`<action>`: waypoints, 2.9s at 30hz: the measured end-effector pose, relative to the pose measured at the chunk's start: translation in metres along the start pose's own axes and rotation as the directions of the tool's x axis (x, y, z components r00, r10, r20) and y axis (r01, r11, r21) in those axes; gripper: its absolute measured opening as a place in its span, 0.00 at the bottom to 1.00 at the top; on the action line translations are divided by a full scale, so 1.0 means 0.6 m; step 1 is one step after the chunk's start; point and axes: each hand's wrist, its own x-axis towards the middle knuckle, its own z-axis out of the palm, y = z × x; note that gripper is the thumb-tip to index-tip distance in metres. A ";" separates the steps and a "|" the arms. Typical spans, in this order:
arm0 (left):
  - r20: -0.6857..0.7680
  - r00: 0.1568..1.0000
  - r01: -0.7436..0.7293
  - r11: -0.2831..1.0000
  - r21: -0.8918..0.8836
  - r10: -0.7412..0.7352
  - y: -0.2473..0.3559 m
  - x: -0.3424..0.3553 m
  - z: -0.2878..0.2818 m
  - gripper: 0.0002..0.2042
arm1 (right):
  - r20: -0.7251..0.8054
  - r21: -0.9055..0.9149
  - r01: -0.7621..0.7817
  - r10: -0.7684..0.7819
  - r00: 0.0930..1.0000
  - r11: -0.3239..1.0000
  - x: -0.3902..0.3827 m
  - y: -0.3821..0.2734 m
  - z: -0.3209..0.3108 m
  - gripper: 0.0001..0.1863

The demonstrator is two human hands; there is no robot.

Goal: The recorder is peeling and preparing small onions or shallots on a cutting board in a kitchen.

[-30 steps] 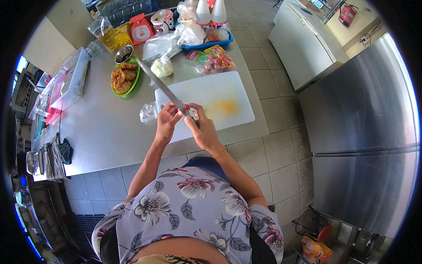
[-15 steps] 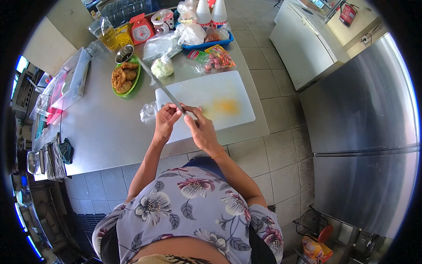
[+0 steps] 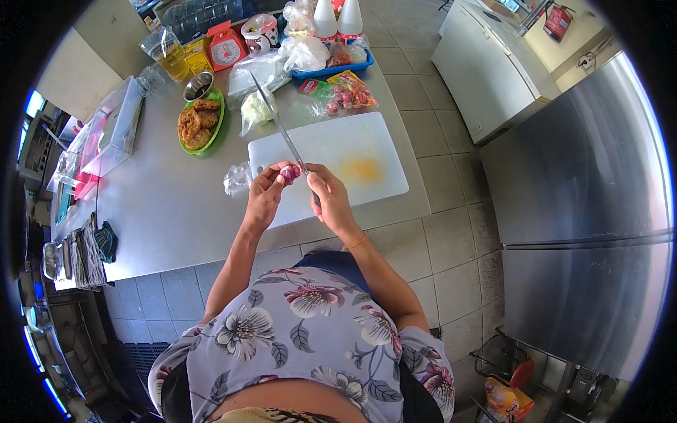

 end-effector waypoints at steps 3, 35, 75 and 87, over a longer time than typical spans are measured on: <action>-0.018 0.999 0.040 0.998 -0.057 -0.041 -0.011 0.001 0.000 0.13 | 0.012 0.016 0.001 -0.001 1.000 1.000 -0.003 0.001 0.005 0.19; -0.111 0.985 0.108 0.979 -0.174 -0.128 -0.021 0.011 0.004 0.15 | 0.095 -0.061 0.036 -0.030 0.995 0.998 -0.006 0.005 -0.017 0.21; -0.090 0.995 -0.059 0.995 -0.081 0.052 -0.020 0.004 0.033 0.16 | 0.078 -0.049 0.052 -0.048 0.996 0.997 -0.018 -0.009 -0.020 0.23; -0.050 0.998 -0.034 0.998 -0.057 0.031 -0.009 0.009 0.025 0.09 | 0.072 -0.465 0.114 -0.090 0.993 0.878 -0.015 -0.020 -0.008 0.21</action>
